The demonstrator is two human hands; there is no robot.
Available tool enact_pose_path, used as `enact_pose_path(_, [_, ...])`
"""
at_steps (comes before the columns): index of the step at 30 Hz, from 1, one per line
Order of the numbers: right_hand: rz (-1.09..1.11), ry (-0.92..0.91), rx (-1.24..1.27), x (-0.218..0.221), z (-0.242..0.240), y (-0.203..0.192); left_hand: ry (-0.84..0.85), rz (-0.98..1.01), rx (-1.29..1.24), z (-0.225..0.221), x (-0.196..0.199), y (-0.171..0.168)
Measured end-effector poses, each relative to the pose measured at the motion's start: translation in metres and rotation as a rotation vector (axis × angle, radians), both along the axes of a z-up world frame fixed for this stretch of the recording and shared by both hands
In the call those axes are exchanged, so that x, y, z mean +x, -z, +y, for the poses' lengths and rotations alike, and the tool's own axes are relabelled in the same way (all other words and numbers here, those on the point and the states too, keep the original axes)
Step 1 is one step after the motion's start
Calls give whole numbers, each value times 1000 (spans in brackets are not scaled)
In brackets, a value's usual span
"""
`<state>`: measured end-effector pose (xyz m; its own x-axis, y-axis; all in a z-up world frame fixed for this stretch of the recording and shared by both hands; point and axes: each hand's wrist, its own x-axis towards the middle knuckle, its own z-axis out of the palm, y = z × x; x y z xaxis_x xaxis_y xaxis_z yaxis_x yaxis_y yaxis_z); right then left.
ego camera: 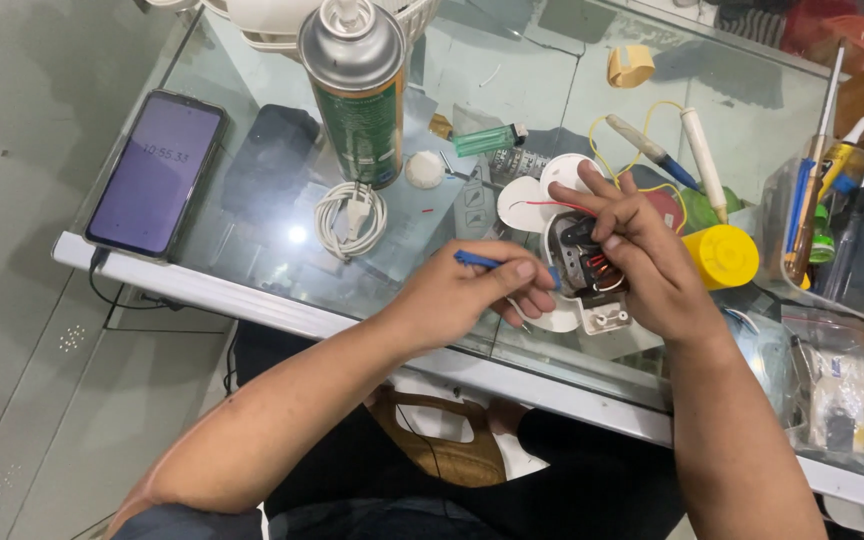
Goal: The person cleans the internal components of a small white fan motor with a blue brush, sprays a lubricant into the motor housing, and then attaches the fan blades to the motor shaft. The person rotates the blades to check alignment and fit.
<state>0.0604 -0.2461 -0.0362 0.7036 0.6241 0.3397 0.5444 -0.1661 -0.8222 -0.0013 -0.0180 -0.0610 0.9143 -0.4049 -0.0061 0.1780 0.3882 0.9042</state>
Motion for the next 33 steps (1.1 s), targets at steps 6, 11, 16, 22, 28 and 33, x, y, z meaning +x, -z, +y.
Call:
enact_pose_path(6, [-9,9,-15,-1,-1,2,-16,-47,7,1,3,-9])
enact_pose_path(11, [1,-4,1,2,-2,6,-83,-78,28,3,12,-5])
enact_pose_path(16, [3,6,-14,1,-2,5,-126,-81,29,-1,12,-6])
enact_pose_path(22, [10,16,-6,-1,-1,2,-70,-99,77,-6,3,-13])
enact_pose_path(28, [8,11,-10,0,-2,0,-66,-322,246,-11,-6,-30])
enact_pose_path(33, [17,1,7,-1,-3,-2,-81,-380,352,-9,-1,-37])
